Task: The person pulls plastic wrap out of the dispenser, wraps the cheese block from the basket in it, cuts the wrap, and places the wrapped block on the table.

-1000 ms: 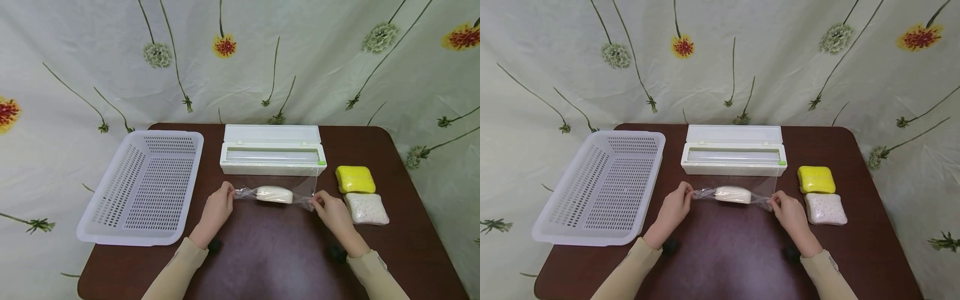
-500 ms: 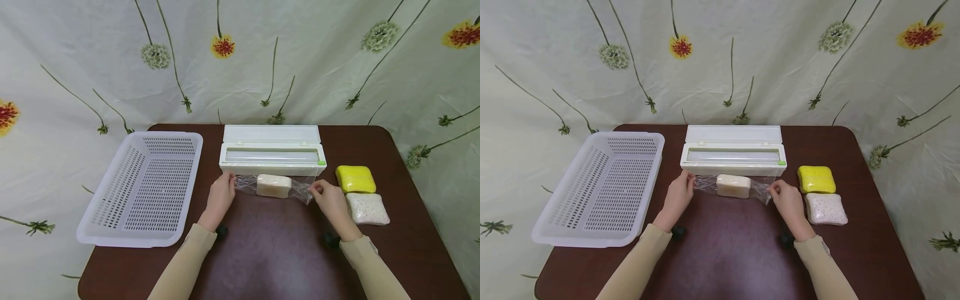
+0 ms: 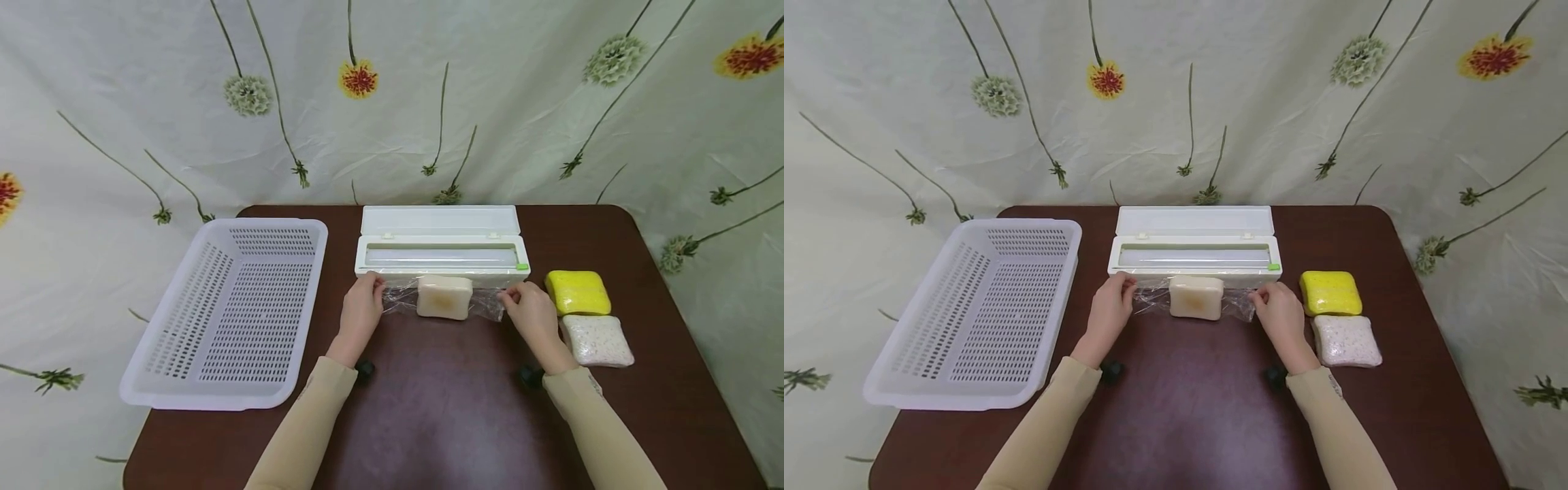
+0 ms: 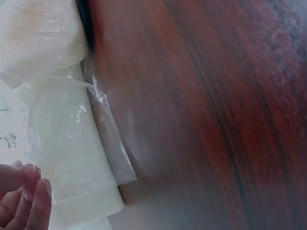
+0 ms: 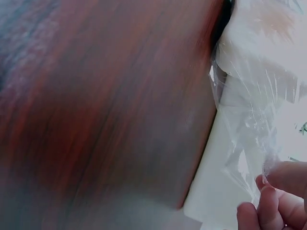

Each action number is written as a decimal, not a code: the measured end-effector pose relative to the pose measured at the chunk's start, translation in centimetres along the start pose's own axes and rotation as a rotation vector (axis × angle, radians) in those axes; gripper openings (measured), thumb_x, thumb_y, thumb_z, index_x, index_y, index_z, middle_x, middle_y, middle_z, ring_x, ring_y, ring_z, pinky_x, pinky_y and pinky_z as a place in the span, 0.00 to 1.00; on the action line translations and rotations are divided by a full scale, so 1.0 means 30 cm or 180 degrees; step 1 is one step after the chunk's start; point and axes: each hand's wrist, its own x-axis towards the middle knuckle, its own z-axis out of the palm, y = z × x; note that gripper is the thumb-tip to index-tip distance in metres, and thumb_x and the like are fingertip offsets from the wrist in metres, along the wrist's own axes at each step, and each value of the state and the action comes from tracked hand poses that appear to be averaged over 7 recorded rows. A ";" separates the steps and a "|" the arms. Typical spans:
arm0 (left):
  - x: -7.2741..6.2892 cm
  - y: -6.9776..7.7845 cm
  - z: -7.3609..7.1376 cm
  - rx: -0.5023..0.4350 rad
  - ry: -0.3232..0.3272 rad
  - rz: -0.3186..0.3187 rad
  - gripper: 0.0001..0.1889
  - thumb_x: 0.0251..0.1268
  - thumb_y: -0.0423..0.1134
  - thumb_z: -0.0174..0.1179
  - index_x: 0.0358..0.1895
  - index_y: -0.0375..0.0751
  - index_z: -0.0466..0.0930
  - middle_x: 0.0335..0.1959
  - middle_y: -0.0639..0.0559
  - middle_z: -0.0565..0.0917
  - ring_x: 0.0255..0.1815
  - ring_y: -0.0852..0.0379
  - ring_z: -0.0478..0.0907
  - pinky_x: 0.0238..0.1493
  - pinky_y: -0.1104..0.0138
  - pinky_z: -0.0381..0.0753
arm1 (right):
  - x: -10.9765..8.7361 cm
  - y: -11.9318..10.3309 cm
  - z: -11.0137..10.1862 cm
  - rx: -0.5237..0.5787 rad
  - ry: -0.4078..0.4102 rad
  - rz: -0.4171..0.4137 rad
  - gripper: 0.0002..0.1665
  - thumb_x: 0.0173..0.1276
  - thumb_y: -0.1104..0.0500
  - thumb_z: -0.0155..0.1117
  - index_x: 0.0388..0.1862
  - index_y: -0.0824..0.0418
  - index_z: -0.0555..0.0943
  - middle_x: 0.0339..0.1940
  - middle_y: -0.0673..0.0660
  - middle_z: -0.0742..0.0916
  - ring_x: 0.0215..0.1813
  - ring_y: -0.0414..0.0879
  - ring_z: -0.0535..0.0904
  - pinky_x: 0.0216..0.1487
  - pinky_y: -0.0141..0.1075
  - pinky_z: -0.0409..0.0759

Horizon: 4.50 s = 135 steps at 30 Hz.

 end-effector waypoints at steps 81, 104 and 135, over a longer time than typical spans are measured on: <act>0.065 0.113 -0.021 -0.0458 0.0011 -0.0446 0.05 0.70 0.33 0.53 0.40 0.34 0.77 0.33 0.41 0.80 0.35 0.46 0.79 0.37 0.54 0.79 | 0.124 0.076 0.038 0.1019 -0.0194 0.0836 0.48 0.61 0.50 0.74 0.72 0.62 0.59 0.60 0.73 0.70 0.54 0.63 0.70 0.57 0.55 0.72; 0.141 0.298 0.031 -0.0012 -0.0290 0.0167 0.08 0.72 0.34 0.54 0.46 0.36 0.81 0.42 0.42 0.84 0.44 0.44 0.81 0.41 0.56 0.83 | 0.152 0.101 0.024 0.1101 -0.0408 0.0831 0.47 0.59 0.50 0.76 0.71 0.62 0.62 0.66 0.73 0.68 0.66 0.65 0.68 0.68 0.55 0.68; 0.272 0.587 0.346 0.0236 -0.1289 0.1043 0.13 0.70 0.43 0.60 0.54 0.47 0.85 0.57 0.53 0.84 0.58 0.53 0.79 0.57 0.67 0.79 | 0.148 0.120 0.050 0.0835 -0.0049 0.0379 0.35 0.61 0.60 0.73 0.63 0.65 0.68 0.49 0.69 0.74 0.43 0.58 0.71 0.41 0.43 0.73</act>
